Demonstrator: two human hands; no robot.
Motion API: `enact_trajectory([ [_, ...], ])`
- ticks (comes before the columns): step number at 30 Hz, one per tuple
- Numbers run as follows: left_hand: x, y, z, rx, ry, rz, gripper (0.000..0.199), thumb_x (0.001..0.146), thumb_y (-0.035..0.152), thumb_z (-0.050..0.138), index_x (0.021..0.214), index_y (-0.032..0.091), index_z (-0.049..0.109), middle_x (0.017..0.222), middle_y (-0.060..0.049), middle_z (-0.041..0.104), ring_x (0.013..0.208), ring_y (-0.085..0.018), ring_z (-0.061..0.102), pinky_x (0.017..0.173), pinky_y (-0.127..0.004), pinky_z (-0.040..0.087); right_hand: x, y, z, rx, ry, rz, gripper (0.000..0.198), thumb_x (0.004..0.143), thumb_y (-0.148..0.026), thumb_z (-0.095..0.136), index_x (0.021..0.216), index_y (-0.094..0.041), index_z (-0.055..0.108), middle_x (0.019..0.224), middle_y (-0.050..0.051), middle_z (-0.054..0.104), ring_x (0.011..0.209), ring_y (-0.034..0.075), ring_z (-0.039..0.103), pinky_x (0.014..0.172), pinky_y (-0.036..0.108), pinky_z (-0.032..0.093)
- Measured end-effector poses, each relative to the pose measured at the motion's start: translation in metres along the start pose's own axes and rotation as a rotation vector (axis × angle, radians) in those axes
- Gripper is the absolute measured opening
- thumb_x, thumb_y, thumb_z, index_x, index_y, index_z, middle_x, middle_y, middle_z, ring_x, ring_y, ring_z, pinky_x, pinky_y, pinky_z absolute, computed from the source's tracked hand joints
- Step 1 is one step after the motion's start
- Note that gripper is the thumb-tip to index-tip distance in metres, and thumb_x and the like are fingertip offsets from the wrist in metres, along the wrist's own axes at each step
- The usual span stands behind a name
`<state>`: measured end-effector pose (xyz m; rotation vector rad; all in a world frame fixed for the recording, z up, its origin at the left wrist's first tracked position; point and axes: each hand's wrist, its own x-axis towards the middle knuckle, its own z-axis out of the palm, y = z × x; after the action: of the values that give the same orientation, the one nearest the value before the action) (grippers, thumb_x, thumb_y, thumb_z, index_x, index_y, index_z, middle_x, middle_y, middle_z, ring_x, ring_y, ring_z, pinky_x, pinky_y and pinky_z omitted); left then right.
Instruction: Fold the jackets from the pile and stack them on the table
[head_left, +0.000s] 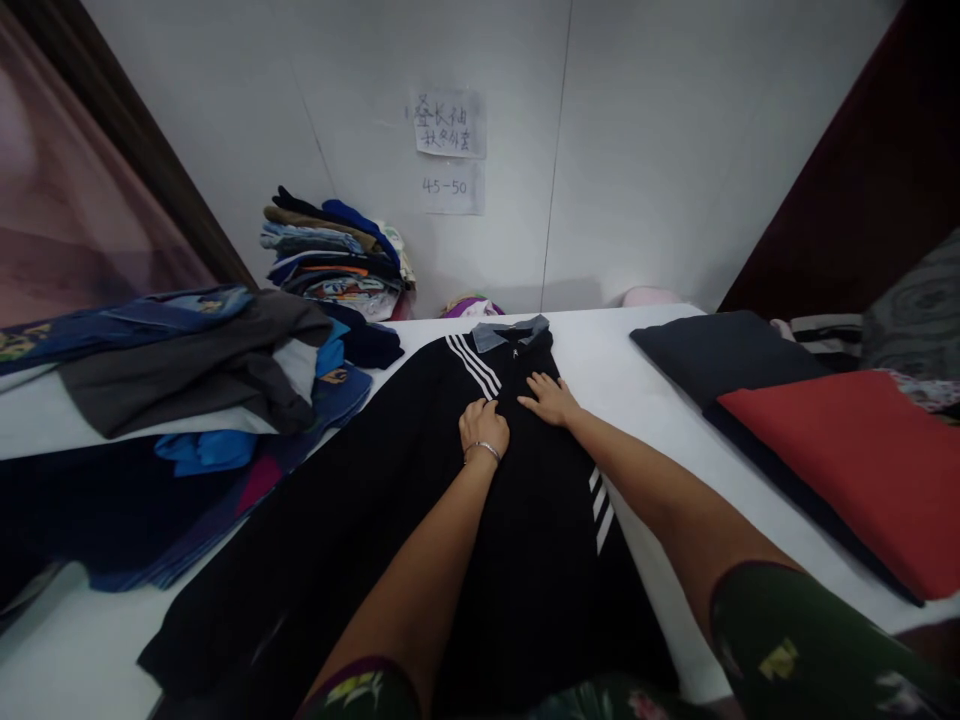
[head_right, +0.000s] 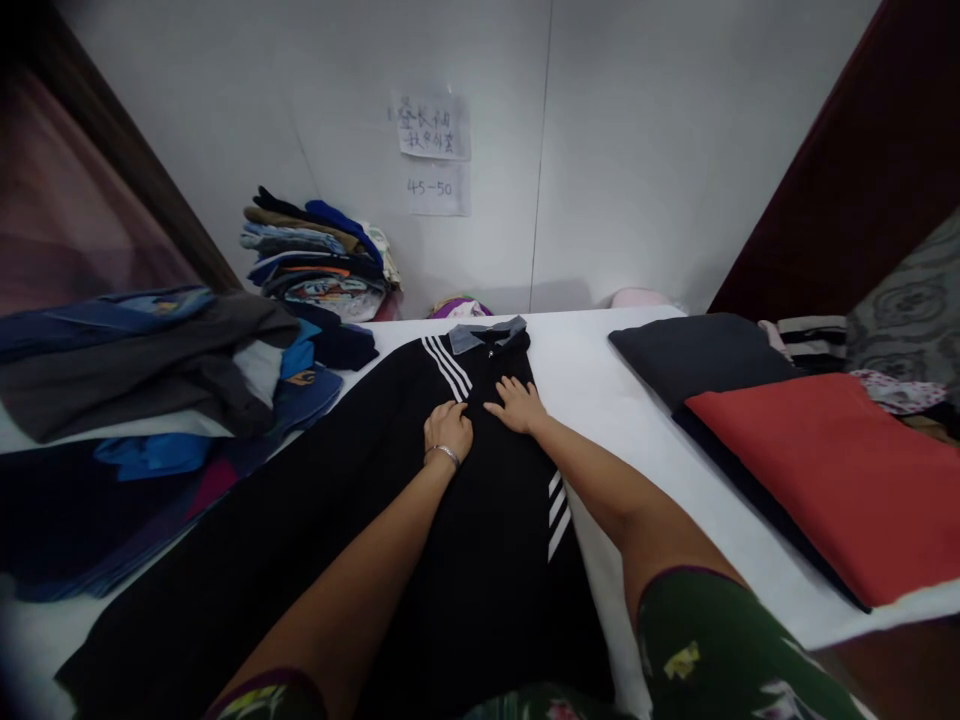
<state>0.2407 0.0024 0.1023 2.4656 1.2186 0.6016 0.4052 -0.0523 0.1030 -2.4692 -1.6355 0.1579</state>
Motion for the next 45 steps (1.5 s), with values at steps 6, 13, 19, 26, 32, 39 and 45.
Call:
enact_trajectory([
  [6, 0.0, 0.0, -0.001, 0.03, -0.042, -0.016, 0.043, 0.082, 0.016, 0.04, 0.119, 0.016, 0.06, 0.135, -0.01, 0.052, 0.128, -0.021, 0.04, 0.109, -0.037, 0.025, 0.002, 0.001, -0.01, -0.012, -0.061, 0.115, 0.07, 0.092, -0.059, 0.02, 0.146, -0.015, 0.028, 0.154, 0.012, 0.02, 0.143, 0.025, 0.013, 0.112, 0.048, 0.011],
  [13, 0.0, -0.001, 0.001, 0.031, -0.024, -0.016, 0.041, 0.083, 0.018, 0.041, 0.118, 0.02, 0.061, 0.135, -0.008, 0.053, 0.129, -0.022, 0.04, 0.108, -0.037, 0.027, -0.057, -0.029, 0.003, 0.001, -0.008, -0.125, 0.074, 0.091, -0.062, 0.023, 0.147, -0.015, 0.025, 0.155, 0.011, 0.019, 0.144, 0.024, 0.01, 0.114, 0.043, 0.009],
  [19, 0.001, -0.002, -0.002, 0.089, -0.08, 0.003, 0.042, 0.087, 0.02, 0.036, 0.122, 0.018, 0.059, 0.139, -0.008, 0.049, 0.13, -0.022, 0.037, 0.108, -0.037, 0.027, -0.072, -0.034, 0.001, 0.023, -0.07, -0.121, 0.071, 0.092, -0.06, 0.025, 0.147, -0.015, 0.026, 0.155, 0.011, 0.017, 0.143, 0.024, 0.01, 0.114, 0.042, 0.009],
  [26, 0.004, -0.009, -0.003, 0.128, -0.168, 0.114, 0.044, 0.09, 0.025, 0.033, 0.128, 0.016, 0.051, 0.143, -0.009, 0.042, 0.133, -0.021, 0.032, 0.111, -0.035, 0.02, -0.148, -0.04, -0.008, 0.057, -0.141, -0.287, 0.072, 0.09, -0.06, 0.034, 0.146, -0.015, 0.029, 0.154, 0.015, 0.018, 0.143, 0.028, 0.01, 0.115, 0.046, 0.01],
  [32, 0.004, -0.012, -0.006, 0.161, -0.222, 0.161, 0.047, 0.092, 0.031, 0.031, 0.134, 0.014, 0.045, 0.147, -0.011, 0.037, 0.136, -0.024, 0.028, 0.111, -0.038, 0.019, -0.246, -0.044, -0.019, 0.205, -0.23, -0.423, 0.065, 0.092, -0.057, 0.035, 0.145, -0.019, 0.033, 0.154, 0.012, 0.019, 0.143, 0.024, 0.011, 0.115, 0.048, 0.007],
  [39, -0.002, -0.018, -0.019, 0.219, -0.281, 0.142, 0.053, 0.092, 0.042, 0.033, 0.136, 0.015, 0.044, 0.15, -0.014, 0.031, 0.138, -0.027, 0.025, 0.11, -0.04, 0.02, -0.313, -0.056, -0.028, 0.374, -0.339, -0.457, 0.063, 0.09, -0.058, 0.039, 0.145, -0.028, 0.031, 0.154, 0.006, 0.021, 0.144, 0.022, 0.008, 0.116, 0.048, 0.003],
  [45, -0.017, -0.006, -0.033, 0.242, -0.264, 0.129, 0.051, 0.09, 0.04, 0.039, 0.135, 0.017, 0.045, 0.153, -0.013, 0.025, 0.138, -0.028, 0.025, 0.109, -0.045, 0.024, -0.31, -0.068, -0.038, 0.495, -0.319, -0.365, 0.064, 0.09, -0.056, 0.04, 0.147, -0.033, 0.022, 0.155, 0.0, 0.015, 0.144, 0.02, 0.008, 0.118, 0.046, 0.007],
])
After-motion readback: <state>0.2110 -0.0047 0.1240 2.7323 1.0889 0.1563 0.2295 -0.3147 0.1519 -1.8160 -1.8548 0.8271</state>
